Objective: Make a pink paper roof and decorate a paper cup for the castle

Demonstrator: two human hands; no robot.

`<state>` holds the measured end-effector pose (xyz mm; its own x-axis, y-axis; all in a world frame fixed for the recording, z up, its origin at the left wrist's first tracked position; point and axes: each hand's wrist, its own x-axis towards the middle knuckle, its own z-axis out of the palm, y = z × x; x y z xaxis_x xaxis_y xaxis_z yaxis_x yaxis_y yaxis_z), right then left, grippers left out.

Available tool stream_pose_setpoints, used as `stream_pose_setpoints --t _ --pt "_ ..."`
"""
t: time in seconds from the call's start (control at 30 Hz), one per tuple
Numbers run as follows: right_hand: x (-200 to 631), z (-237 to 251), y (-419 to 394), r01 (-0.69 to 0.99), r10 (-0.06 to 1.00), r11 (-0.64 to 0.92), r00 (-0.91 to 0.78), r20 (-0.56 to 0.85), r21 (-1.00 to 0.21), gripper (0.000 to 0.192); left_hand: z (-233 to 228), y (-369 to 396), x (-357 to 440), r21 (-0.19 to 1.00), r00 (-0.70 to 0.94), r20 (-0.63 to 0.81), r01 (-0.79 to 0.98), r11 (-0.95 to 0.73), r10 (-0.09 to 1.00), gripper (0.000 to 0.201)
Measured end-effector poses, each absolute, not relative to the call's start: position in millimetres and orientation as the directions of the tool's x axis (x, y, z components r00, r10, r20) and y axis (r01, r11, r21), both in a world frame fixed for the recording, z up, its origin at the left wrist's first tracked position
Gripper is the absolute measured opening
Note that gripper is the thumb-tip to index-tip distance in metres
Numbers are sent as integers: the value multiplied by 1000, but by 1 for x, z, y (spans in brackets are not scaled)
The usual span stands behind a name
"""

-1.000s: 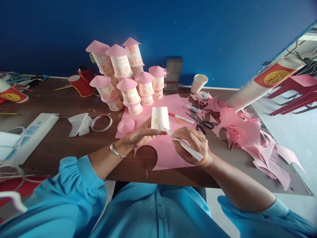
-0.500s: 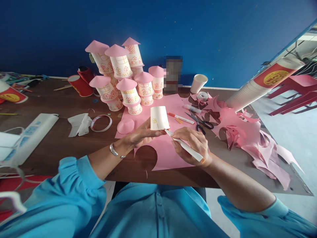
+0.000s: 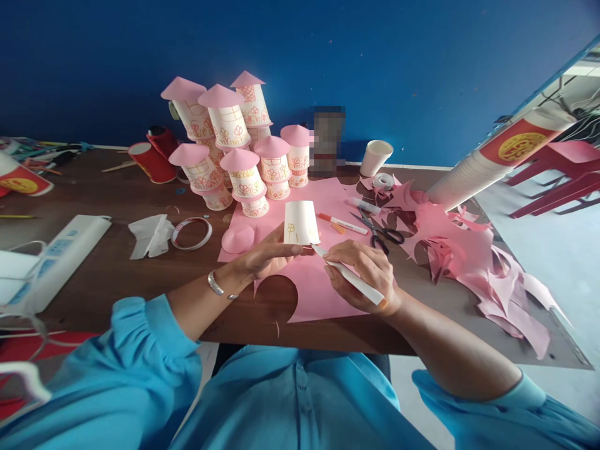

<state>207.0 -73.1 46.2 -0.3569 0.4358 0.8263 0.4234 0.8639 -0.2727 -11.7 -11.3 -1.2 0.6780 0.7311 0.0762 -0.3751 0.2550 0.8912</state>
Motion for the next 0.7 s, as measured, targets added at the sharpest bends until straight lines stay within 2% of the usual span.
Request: stream_pose_setpoints --t 0.13,0.33,0.7 --pt "207 45 -72 426 434 863 -351 830 -271 27 -1 -11 -12 915 668 47 -328 236 743 43" --pt "206 46 -73 422 441 862 -351 826 -281 23 10 -14 -10 934 647 21 -285 217 762 49" --pt "206 46 -73 443 463 847 -345 817 -293 16 11 -15 -10 952 642 -12 -226 204 767 82"
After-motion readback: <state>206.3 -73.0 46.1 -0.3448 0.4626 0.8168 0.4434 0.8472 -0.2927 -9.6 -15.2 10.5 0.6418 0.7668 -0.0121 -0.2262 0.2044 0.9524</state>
